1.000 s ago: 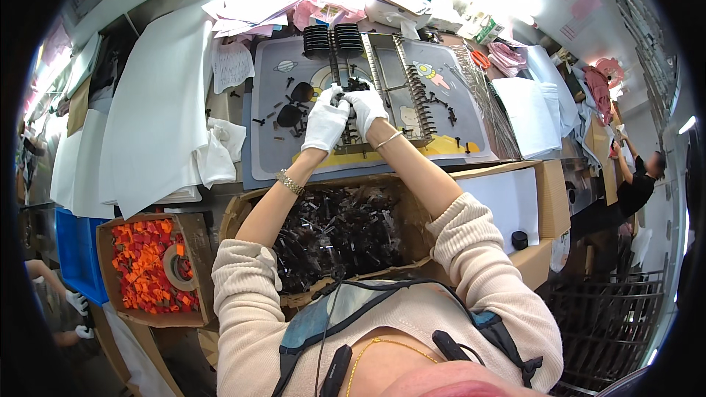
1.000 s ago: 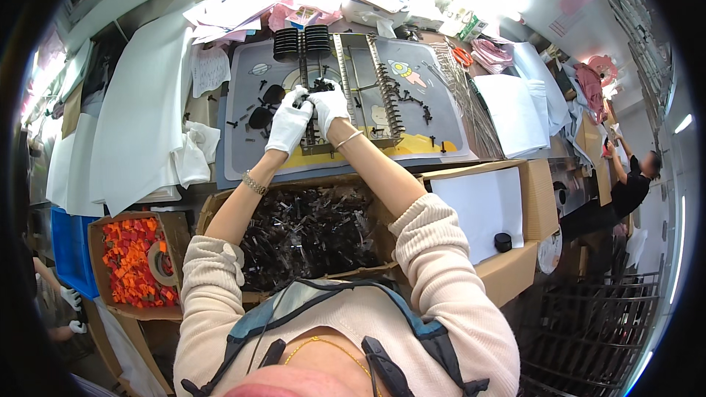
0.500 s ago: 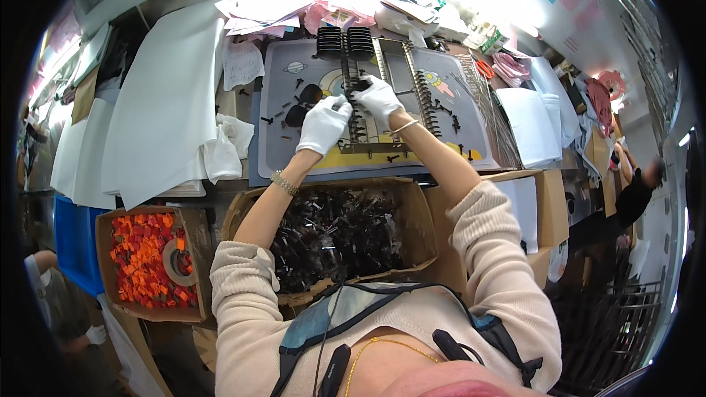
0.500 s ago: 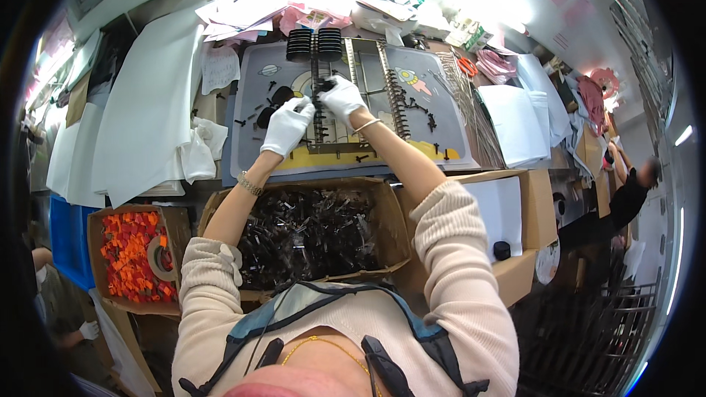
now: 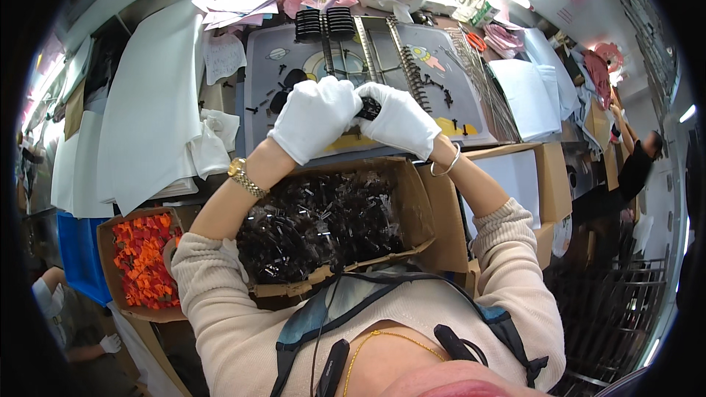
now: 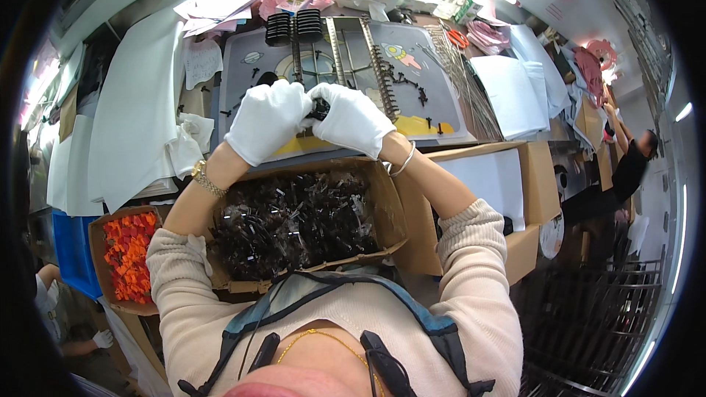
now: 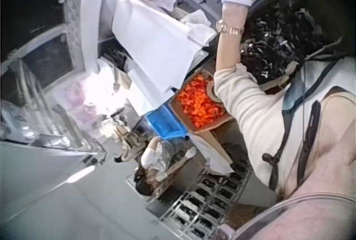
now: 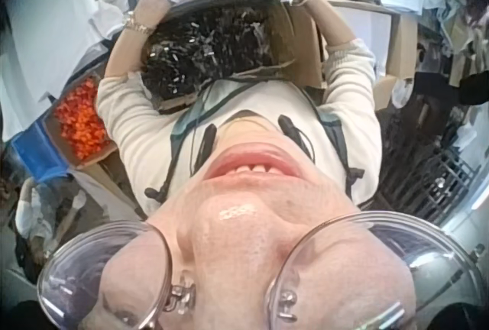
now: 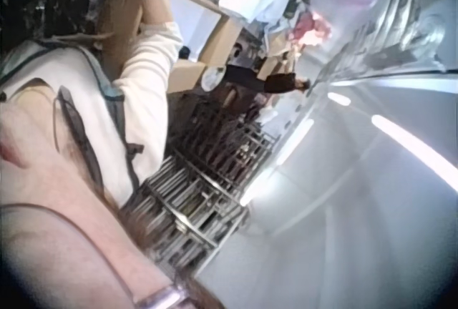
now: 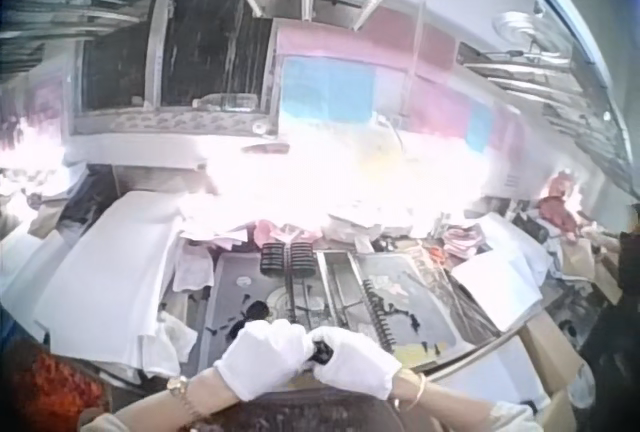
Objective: The person repeatedly picks up small black plastic components from a cardboard box, places them onto a metal jig on the table, and then transfers the loaded jig to a nearby metal rack. The person also handles stacks of black plastic parts and places them into the box.
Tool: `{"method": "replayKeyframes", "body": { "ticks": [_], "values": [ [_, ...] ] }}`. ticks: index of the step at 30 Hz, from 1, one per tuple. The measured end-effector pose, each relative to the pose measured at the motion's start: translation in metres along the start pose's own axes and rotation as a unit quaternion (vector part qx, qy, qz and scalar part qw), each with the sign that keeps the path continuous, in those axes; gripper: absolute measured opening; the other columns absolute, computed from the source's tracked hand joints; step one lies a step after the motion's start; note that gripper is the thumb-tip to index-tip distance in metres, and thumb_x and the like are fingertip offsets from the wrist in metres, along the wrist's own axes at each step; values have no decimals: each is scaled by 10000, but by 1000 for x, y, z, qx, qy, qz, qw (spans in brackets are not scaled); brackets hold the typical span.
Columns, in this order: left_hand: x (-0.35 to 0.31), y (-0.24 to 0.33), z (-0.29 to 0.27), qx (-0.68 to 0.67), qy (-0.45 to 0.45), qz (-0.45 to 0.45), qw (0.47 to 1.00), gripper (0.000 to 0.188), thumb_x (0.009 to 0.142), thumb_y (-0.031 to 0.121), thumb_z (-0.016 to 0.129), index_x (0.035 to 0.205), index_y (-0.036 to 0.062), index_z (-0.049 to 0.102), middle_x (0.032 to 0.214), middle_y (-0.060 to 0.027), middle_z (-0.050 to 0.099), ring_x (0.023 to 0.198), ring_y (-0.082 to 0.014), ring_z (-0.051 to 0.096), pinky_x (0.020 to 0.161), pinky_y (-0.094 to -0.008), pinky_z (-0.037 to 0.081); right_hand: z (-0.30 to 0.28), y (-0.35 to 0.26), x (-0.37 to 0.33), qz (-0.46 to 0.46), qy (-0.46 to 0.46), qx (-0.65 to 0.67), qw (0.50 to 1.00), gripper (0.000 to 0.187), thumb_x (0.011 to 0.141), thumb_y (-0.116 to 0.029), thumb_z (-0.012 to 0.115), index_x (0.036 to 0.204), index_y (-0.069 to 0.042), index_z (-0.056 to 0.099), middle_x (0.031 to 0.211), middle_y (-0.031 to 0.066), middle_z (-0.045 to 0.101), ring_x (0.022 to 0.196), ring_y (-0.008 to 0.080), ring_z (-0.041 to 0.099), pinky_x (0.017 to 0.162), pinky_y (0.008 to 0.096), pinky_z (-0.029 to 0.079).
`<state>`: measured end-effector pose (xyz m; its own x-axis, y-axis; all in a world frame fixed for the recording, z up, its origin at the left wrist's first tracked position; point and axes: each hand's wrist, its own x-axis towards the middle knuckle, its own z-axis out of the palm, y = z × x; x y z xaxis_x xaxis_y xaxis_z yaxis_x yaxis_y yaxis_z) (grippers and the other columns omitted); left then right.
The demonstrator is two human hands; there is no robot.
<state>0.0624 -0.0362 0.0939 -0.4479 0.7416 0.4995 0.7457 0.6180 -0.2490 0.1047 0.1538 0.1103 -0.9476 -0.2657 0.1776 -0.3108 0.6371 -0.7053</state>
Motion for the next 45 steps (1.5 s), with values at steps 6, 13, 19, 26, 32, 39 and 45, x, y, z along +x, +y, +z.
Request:
{"method": "replayKeyframes", "body": {
  "ticks": [6, 13, 19, 26, 32, 39, 45],
  "values": [
    [-9, 10, 12, -176, 37, 52, 982, 280, 759, 304, 765, 828, 103, 584, 773, -39, 532, 692, -212, 579, 587, -350, 484, 8, -6, -27, 162, -25, 130, 978, 305, 802, -62, 719, 1099, -32, 656, 902, 97, 730, 668, 171, 681, 625, 303, 550],
    [-23, 68, 11, -309, 92, -80, 943, 205, 816, 166, 725, 1010, 113, 689, 778, -52, 581, 706, -234, 629, 594, -356, 524, 42, 6, -75, 280, 101, 437, 849, 335, 825, 52, 622, 1141, -57, 602, 952, 32, 658, 609, 92, 608, 507, 222, 506],
    [-38, 97, 1, -338, -68, -102, 933, 312, 855, 155, 712, 1154, 79, 668, 845, -107, 632, 756, -298, 663, 671, -404, 553, 57, 15, -108, 293, 138, 430, 843, 451, 774, 95, 601, 1196, -59, 562, 1030, 51, 642, 655, 103, 612, 483, 226, 498],
    [-39, 103, 9, -408, -205, -85, 886, 297, 842, 249, 743, 1009, 13, 680, 912, -169, 666, 835, -353, 666, 719, -416, 543, 61, 21, -146, 312, 96, 539, 776, 476, 780, 116, 563, 1220, -65, 563, 949, 52, 641, 685, 83, 568, 498, 215, 455],
    [-75, 138, 11, -357, -104, -59, 926, 149, 829, 184, 721, 925, 88, 663, 846, -85, 622, 779, -303, 660, 638, -417, 543, 90, 13, -174, 335, 167, 558, 740, 469, 794, 106, 563, 1234, -54, 591, 882, 38, 637, 640, 82, 516, 499, 221, 404],
    [-130, 170, -13, -339, -85, -126, 928, 137, 808, 111, 722, 908, 64, 641, 829, -98, 595, 772, -302, 638, 635, -406, 531, 123, 2, -207, 358, 102, 619, 692, 447, 793, 109, 557, 1216, -23, 614, 829, 74, 678, 591, 80, 463, 501, 221, 362],
    [-159, 214, -50, -270, -191, -72, 941, 42, 834, 152, 690, 805, 133, 667, 738, -67, 599, 725, -265, 654, 574, -406, 531, 134, 27, -206, 355, 233, 463, 778, 479, 751, 97, 589, 1199, -67, 628, 906, 24, 642, 673, 88, 545, 558, 237, 460]
  ]
}}
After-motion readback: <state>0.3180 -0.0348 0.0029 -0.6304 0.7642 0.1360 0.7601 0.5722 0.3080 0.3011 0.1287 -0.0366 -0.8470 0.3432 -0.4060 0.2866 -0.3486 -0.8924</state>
